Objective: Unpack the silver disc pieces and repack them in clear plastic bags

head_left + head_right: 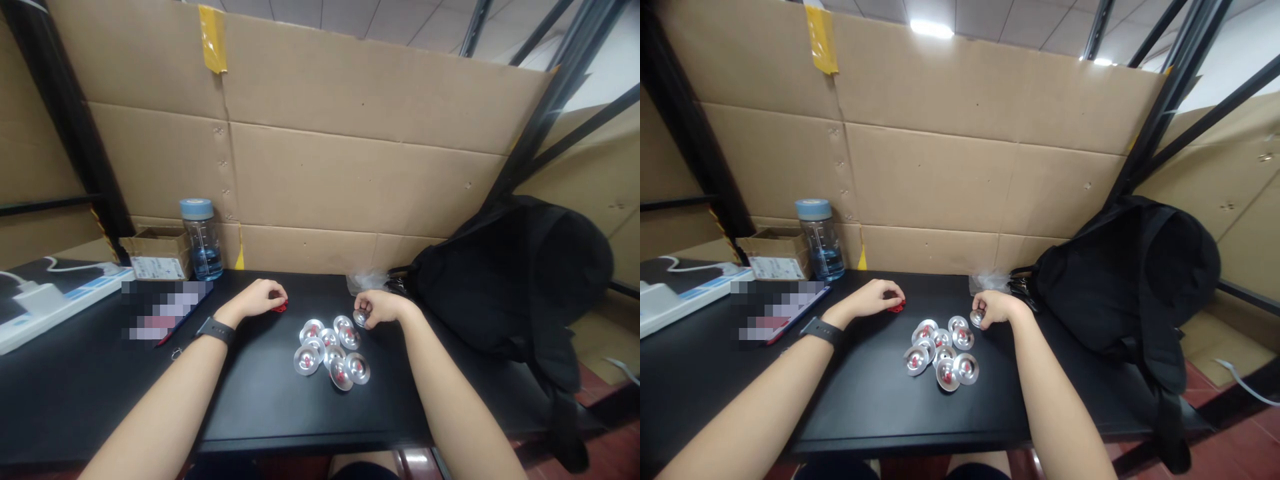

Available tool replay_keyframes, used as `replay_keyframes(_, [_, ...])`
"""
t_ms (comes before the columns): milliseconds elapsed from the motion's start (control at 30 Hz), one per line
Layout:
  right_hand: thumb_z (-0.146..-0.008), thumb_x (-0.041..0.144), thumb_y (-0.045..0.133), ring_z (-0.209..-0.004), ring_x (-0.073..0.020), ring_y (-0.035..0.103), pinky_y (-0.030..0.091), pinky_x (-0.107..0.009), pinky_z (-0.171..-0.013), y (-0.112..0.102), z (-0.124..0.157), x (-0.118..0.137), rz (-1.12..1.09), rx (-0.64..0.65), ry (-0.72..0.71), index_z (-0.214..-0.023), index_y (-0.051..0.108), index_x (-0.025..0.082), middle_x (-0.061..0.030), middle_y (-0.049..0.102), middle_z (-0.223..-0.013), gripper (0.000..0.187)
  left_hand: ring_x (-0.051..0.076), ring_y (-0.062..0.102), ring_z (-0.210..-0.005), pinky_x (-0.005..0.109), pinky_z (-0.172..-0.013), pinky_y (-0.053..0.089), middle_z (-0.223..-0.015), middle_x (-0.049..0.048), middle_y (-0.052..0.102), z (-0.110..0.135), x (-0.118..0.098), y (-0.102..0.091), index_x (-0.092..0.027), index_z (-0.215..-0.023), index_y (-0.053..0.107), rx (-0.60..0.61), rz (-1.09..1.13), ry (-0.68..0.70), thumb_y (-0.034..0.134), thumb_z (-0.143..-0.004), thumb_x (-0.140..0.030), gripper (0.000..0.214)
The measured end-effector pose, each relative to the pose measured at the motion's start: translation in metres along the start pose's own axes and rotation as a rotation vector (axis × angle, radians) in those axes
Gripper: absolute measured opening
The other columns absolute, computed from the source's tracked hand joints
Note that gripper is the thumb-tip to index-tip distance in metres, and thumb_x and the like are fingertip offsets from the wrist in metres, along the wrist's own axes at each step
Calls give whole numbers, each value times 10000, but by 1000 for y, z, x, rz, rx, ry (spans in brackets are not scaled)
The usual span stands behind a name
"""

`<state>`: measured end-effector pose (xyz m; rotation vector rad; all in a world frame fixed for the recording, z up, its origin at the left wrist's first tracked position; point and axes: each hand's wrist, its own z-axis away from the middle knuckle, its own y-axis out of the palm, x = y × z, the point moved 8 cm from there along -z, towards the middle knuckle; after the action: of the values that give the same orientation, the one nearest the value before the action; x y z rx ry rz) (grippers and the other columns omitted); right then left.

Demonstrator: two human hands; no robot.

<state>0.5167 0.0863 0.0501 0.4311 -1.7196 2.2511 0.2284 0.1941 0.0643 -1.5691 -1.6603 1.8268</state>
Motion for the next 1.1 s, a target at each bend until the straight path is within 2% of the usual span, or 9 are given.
replay_keyframes(167, [-495, 226, 851, -782, -163, 601, 465, -223, -645, 1, 4, 7, -5, 50, -31, -1027, 664, 195, 2, 642, -910, 565, 180, 712, -770, 238, -721, 511, -849, 19, 768, 0, 0, 1, -227, -901, 750, -2, 9, 8, 596, -842, -426, 258])
replay_keyframes(367, [-655, 374, 822, -928, -179, 588, 486, -248, -799, -4, 17, 56, -47, -4, -252, -1086, 700, 223, -32, 604, -1037, 473, 182, 708, -779, 243, -738, 510, -871, 30, 769, 0, -3, -2, -223, -906, 753, -12, -7, 16, 591, -846, -414, 257])
replay_keyframes(500, [-613, 377, 867, -912, -172, 576, 482, -242, -792, 4, 20, 78, -5, 27, -366, -1019, 742, 238, -30, 576, -1054, 447, 191, 704, -822, 248, -763, 503, -916, 34, 766, 1, -7, -6, -228, -902, 756, -43, -45, 28, 587, -851, -410, 253])
replay_keyframes(600, [-639, 332, 861, -863, -167, 571, 476, -239, -758, 12, 20, 83, 35, 89, -420, -929, 782, 241, -29, 594, -1000, 314, 194, 699, -823, 250, -759, 504, -918, 39, 760, 1, -9, -6, -223, -903, 757, -56, -57, 29, 589, -846, -414, 261])
replay_keyframes(733, [-671, 333, 849, -867, -176, 573, 474, -245, -758, 5, 20, 85, 46, 27, -439, -835, 811, 246, -35, 591, -941, 190, 198, 688, -840, 259, -775, 504, -931, 43, 753, 1, -13, -8, -224, -903, 758, -71, -91, 44, 589, -843, -386, 241])
replay_keyframes(833, [-722, 379, 811, -838, -165, 591, 481, -248, -738, -5, 26, 93, -52, -25, -468, -822, 790, 226, -35, 615, -939, 184, 201, 681, -852, 271, -795, 499, -948, 43, 748, 2, -26, -11, -228, -910, 760, -84, -125, 75, 591, -847, -359, 222])
replay_keyframes(967, [-841, 441, 700, -731, -158, 627, 505, -279, -712, -23, 32, 106, -405, -208, -475, -886, 676, 182, -27, 678, -808, 264, 190, 674, -854, 269, -777, 490, -964, 26, 745, 3, -64, -8, -240, -938, 753, -101, -66, 148, 591, -876, -363, 213])
replay_keyframes(1100, [-849, 455, 702, -799, -187, 693, 542, -324, -763, -15, 29, 120, -693, -233, -533, -894, 601, 189, -41, 719, -829, 288, 179, 658, -827, 263, -737, 482, -960, 28, 741, 3, -99, 5, -224, -1020, 721, -112, 141, 202, 553, -923, -404, 265])
